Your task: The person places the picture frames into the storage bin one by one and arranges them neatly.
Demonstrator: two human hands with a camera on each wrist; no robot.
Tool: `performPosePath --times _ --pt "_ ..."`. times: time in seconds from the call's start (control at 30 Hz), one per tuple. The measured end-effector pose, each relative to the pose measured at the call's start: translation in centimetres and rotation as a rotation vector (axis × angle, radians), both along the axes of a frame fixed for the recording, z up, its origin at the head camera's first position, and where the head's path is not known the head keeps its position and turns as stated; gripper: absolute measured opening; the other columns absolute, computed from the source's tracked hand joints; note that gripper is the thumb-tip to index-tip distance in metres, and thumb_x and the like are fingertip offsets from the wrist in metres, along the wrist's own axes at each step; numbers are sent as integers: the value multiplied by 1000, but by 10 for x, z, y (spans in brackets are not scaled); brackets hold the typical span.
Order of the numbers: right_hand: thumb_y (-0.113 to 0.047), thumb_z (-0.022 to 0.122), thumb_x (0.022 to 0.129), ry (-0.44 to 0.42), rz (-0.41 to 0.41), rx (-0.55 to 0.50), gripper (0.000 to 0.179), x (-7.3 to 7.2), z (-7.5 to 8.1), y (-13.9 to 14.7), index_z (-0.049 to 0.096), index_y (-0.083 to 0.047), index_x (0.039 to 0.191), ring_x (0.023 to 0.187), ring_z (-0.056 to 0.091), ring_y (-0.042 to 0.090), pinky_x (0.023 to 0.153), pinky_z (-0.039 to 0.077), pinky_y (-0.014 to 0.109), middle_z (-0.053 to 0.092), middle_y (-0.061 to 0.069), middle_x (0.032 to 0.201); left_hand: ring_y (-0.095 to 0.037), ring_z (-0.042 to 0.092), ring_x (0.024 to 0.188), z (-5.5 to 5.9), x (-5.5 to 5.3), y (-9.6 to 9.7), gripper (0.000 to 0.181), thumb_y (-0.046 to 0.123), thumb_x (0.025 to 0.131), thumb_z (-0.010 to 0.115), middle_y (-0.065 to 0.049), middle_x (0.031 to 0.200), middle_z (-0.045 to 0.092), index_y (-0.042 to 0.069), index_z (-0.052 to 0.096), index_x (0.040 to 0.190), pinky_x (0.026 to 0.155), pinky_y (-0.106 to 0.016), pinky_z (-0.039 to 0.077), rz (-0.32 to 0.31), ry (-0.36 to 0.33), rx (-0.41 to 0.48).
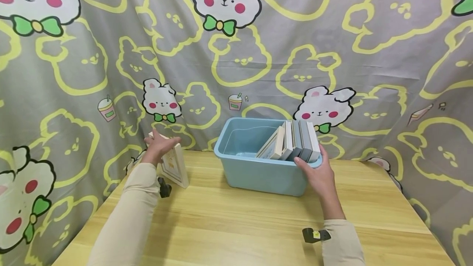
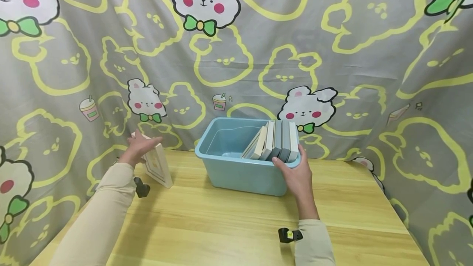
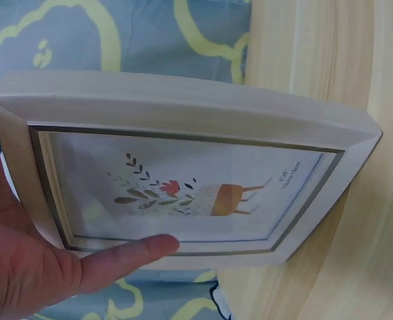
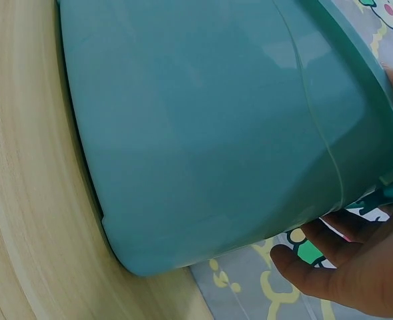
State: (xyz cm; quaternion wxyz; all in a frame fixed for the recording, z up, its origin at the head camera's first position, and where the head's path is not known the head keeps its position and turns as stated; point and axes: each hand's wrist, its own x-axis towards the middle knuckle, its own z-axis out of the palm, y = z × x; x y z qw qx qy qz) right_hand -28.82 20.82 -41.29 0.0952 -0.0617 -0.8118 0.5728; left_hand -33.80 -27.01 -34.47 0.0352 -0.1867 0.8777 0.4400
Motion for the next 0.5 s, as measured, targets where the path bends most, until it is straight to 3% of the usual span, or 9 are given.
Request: performPosePath --times 0.3,0.5 --pt "-58 72 78 -2 -6 -2 105 0 -2 1 3 -39 155 141 31 36 112 28 57 29 14 158 -53 -2 144 -4 -2 -3 106 35 90 56 -24 150 -38 26 -33 147 97 -67 40 -56 50 140" --pt "-59 71 77 6 -5 0 105 -1 -2 0 3 -38 155 142 30 35 113 28 57 28 13 158 -49 3 146 -6 -5 -5 102 27 92 55 -19 157 -28 26 -29 150 93 -65 45 -81 107 208"
